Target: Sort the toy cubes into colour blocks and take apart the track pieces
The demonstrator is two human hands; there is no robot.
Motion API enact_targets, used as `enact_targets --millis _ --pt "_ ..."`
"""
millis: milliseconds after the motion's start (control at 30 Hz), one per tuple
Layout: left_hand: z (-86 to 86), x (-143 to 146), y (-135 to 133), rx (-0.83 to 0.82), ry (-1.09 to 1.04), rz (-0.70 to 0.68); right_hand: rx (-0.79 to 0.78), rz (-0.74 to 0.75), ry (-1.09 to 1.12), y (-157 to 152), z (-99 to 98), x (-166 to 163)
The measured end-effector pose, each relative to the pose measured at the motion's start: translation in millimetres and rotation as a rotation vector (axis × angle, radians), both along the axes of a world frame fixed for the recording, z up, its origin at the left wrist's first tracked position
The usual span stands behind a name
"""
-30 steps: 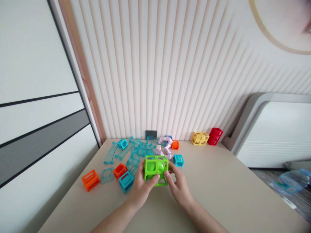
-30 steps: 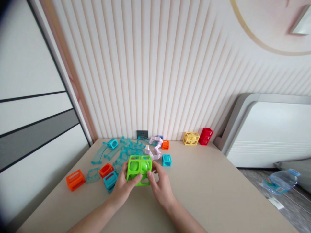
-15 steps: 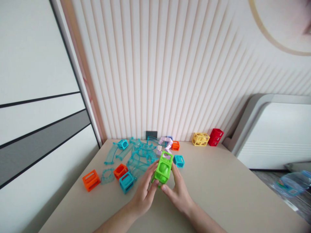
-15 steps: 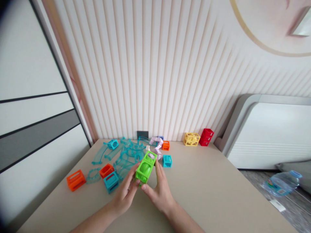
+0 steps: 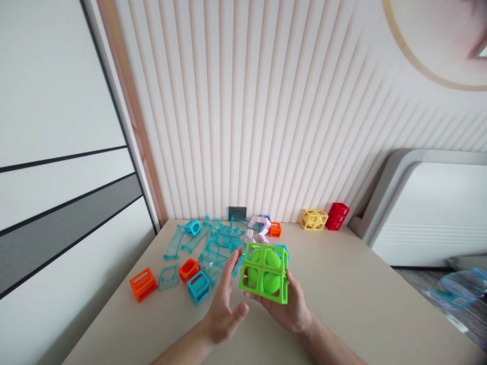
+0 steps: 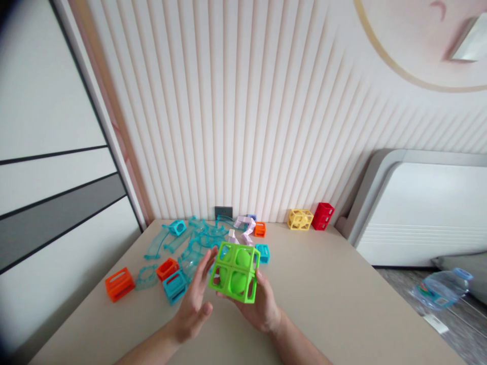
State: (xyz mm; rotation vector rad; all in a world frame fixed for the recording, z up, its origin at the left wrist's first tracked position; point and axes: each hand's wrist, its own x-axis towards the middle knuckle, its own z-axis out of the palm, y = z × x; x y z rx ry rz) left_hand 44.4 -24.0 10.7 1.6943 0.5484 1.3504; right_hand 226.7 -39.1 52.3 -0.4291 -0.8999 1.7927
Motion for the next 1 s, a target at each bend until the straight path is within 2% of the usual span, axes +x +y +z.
enact_targets --millis 67,133,267,400,633,833,1000 --pt "2.5 0 0 -0.025 0.022 0.009 0.008 -0.026 -0.02 1 -0.3 1" --pt "5.7 1 -1 -0.025 0.064 0.029 0.057 -0.125 -0.101 4 -6.9 2" --pt "10.3 3 -2 -0.035 0.117 0.071 0.263 -0.344 -0.386 10 -25.7 4" --pt "7.1 5 -1 -0.061 0.122 0.06 0.433 -0.419 -0.597 11 -36.3 6" --pt "-1.4 3 0 -0.037 0.212 0.04 0.565 -0.493 -0.714 6 -41.0 6" --pt "6.7 1 -2 -0.095 0.256 0.003 0.659 -0.585 -0.805 6 -40.3 6" --pt "13.1 8 -4 -0.179 0.154 0.003 0.685 -0.656 -0.822 6 -42.5 4"
